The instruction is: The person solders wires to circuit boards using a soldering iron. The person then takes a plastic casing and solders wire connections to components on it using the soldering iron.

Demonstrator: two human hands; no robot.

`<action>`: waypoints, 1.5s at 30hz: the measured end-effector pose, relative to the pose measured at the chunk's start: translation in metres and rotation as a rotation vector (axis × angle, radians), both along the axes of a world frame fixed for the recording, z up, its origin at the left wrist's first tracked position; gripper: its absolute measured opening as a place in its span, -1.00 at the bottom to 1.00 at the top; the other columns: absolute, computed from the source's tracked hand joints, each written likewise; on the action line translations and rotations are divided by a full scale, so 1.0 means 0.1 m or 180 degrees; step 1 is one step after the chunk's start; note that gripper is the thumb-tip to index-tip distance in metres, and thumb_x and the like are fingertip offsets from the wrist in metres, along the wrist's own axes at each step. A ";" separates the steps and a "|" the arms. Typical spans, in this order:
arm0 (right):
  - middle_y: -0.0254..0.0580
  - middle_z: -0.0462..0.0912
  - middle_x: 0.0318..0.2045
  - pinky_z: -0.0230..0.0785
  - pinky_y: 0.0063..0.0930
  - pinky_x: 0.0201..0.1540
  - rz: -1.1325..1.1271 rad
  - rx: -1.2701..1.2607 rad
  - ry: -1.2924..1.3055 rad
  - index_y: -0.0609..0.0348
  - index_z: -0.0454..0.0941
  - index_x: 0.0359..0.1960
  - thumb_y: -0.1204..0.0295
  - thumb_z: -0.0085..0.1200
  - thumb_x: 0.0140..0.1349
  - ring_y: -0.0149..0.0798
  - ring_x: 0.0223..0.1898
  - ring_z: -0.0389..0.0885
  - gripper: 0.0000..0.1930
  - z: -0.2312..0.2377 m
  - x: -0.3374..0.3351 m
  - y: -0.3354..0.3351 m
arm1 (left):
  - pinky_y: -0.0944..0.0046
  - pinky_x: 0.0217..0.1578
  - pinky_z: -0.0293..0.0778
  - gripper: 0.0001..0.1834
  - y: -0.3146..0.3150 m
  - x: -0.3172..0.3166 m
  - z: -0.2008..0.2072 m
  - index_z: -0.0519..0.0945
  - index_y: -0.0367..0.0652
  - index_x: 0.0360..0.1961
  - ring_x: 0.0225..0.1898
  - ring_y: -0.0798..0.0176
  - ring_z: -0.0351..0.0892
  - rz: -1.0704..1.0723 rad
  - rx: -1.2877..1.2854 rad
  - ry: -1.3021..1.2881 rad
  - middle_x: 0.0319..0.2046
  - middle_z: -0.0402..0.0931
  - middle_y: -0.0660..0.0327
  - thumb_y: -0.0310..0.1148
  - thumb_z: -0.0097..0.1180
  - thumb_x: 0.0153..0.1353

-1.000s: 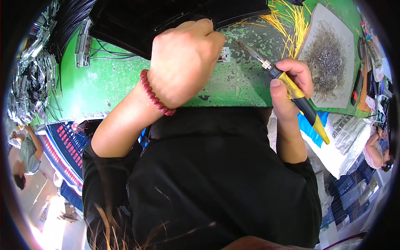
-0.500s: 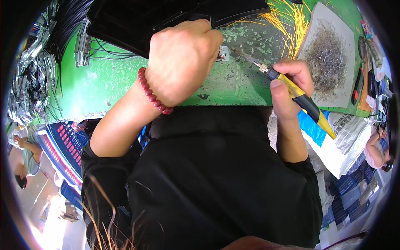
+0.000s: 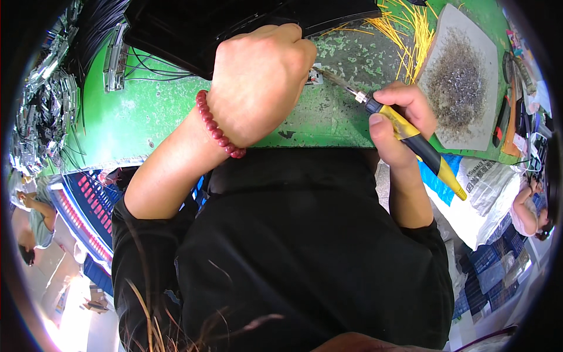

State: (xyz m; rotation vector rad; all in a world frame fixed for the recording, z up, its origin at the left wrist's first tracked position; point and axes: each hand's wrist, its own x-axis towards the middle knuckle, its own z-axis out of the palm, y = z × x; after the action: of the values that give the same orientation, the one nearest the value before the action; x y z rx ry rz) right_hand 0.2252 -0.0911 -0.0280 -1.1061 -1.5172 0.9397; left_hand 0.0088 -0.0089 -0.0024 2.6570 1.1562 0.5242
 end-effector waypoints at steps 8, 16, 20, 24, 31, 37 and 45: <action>-0.34 0.49 -0.41 0.24 -0.64 -0.36 -0.0308 -0.0134 0.0552 0.26 0.47 -0.24 0.52 0.20 0.06 -0.55 -0.45 0.37 -0.77 -0.01 -0.02 -0.04 | 0.17 -0.47 0.46 -0.92 0.01 -0.02 0.01 0.53 -0.15 -0.55 -0.43 0.09 0.54 0.0004 -0.0147 -0.0060 -0.50 0.46 0.21 -0.46 0.16 0.05; -0.34 0.49 -0.43 0.22 -0.64 -0.37 -0.0410 -0.0174 0.0526 0.27 0.48 -0.24 0.45 0.21 0.08 -0.55 -0.44 0.37 -0.75 -0.03 -0.03 -0.05 | 0.18 -0.47 0.46 -0.92 0.00 -0.01 0.01 0.53 -0.14 -0.55 -0.43 0.09 0.54 0.0021 -0.0149 -0.0035 -0.50 0.46 0.22 -0.46 0.15 0.04; -0.32 0.50 -0.40 0.22 -0.65 -0.36 -0.0388 -0.0150 0.0623 0.27 0.48 -0.24 0.44 0.19 0.11 -0.54 -0.44 0.37 -0.77 -0.09 0.01 -0.05 | 0.18 -0.47 0.46 -0.93 0.01 -0.01 0.00 0.53 -0.14 -0.55 -0.43 0.09 0.54 0.0011 -0.0176 -0.0035 -0.49 0.46 0.22 -0.47 0.15 0.04; -0.33 0.51 -0.39 0.22 -0.65 -0.36 -0.0459 -0.0088 0.0656 0.28 0.48 -0.24 0.43 0.18 0.13 -0.55 -0.43 0.36 -0.77 -0.09 -0.01 -0.04 | 0.17 -0.47 0.46 -0.93 0.00 -0.01 0.02 0.54 -0.14 -0.54 -0.42 0.09 0.55 0.0024 -0.0189 -0.0012 -0.49 0.46 0.22 -0.46 0.16 0.04; -0.38 0.48 -0.41 0.20 -0.69 -0.38 -0.0585 -0.0284 0.0820 0.25 0.42 -0.19 0.45 0.20 0.14 -0.60 -0.45 0.35 -0.73 -0.02 -0.07 -0.06 | 0.16 -0.45 0.46 -0.95 0.01 -0.05 0.05 0.57 -0.13 -0.50 -0.41 0.06 0.55 0.0002 -0.0361 0.0125 -0.49 0.48 0.20 -0.44 0.20 0.05; -0.39 0.48 -0.41 0.21 -0.70 -0.37 -0.0584 -0.0243 0.0835 0.23 0.40 -0.19 0.43 0.22 0.14 -0.60 -0.45 0.35 -0.71 -0.03 -0.07 -0.05 | 0.15 -0.44 0.46 -0.93 0.02 -0.06 0.07 0.56 -0.14 -0.44 -0.41 0.05 0.54 -0.0037 -0.0592 -0.0087 -0.50 0.47 0.19 -0.46 0.21 0.05; -0.37 0.48 -0.41 0.21 -0.69 -0.36 -0.0505 -0.0250 0.0873 0.23 0.40 -0.22 0.42 0.24 0.13 -0.59 -0.44 0.35 -0.72 -0.03 -0.06 -0.04 | 0.16 -0.41 0.47 -0.93 0.05 -0.07 0.04 0.56 -0.14 -0.42 -0.36 0.07 0.54 -0.0143 -0.0362 0.0069 -0.45 0.47 0.21 -0.47 0.20 0.04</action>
State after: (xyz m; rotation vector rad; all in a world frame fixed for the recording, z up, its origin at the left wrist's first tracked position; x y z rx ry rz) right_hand 0.2188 -0.0953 -0.0313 -1.0867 -1.1622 1.0025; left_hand 0.0020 -0.0038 0.0015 2.5911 1.0951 0.4099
